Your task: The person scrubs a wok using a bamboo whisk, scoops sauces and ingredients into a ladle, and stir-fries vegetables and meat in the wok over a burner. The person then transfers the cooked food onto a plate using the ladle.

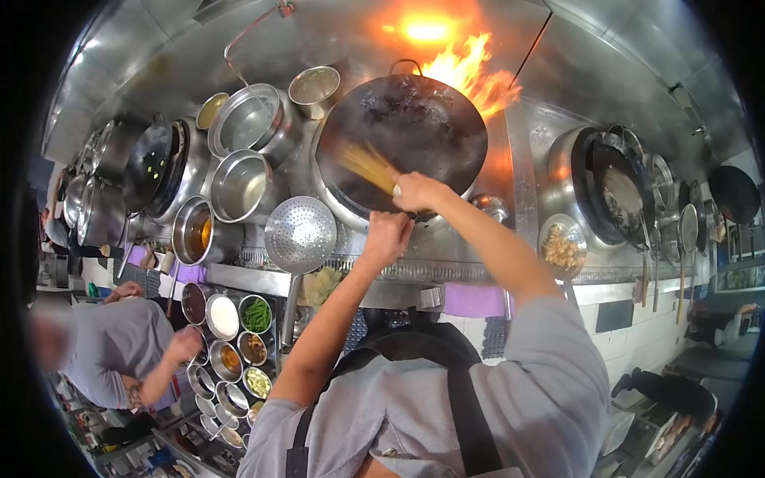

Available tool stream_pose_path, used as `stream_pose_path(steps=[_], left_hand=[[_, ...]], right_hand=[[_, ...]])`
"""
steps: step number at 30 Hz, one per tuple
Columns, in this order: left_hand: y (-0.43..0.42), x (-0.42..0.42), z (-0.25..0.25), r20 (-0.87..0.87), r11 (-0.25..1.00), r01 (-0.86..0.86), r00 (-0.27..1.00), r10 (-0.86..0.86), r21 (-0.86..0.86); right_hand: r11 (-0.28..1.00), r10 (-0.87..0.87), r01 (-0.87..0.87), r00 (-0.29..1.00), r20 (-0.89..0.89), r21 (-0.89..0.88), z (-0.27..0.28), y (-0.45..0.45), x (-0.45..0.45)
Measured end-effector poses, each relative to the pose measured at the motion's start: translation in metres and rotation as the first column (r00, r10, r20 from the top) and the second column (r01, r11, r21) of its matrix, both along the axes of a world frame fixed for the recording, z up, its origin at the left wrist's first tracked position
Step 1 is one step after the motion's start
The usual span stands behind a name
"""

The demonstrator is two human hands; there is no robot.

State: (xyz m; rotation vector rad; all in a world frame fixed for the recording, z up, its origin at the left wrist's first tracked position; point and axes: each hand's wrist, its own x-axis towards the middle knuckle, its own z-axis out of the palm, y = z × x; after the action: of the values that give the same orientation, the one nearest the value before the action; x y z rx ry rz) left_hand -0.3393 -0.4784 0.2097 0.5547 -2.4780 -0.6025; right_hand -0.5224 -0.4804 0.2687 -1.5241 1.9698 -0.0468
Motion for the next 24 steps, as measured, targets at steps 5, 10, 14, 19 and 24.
stream_pose_path(steps=[5, 10, 14, 19, 24], left_hand=[[-0.001, 0.000, 0.000, 0.032, 1.000, 0.006, 0.999, -0.006, -0.011], [0.002, 0.001, 0.000, 0.013, 1.000, -0.002, 1.000, 0.002, 0.011], [-0.003, 0.001, 0.004, -0.023, 1.000, 0.023, 0.999, -0.023, 0.010], [-0.001, 0.003, 0.002, -0.051, 1.000, 0.030, 0.998, -0.030, 0.006], [0.000, 0.004, 0.004, -0.030, 1.000, 0.019, 0.999, -0.019, 0.005]], right_hand=[[0.940, -0.331, 0.338, 0.937, -0.116, 0.047, 0.044, 0.013, -0.109], [0.907, -0.420, 0.376, 0.834, -0.358, -0.188, 0.004, 0.001, -0.106], [0.989, -0.033, 0.031, 0.999, 0.010, 0.144, 0.041, 0.037, -0.015], [0.923, -0.287, 0.289, 0.957, -0.044, 0.254, 0.084, 0.051, -0.113], [0.886, -0.462, 0.370, 0.746, -0.479, -0.279, 0.000, 0.015, -0.125]])
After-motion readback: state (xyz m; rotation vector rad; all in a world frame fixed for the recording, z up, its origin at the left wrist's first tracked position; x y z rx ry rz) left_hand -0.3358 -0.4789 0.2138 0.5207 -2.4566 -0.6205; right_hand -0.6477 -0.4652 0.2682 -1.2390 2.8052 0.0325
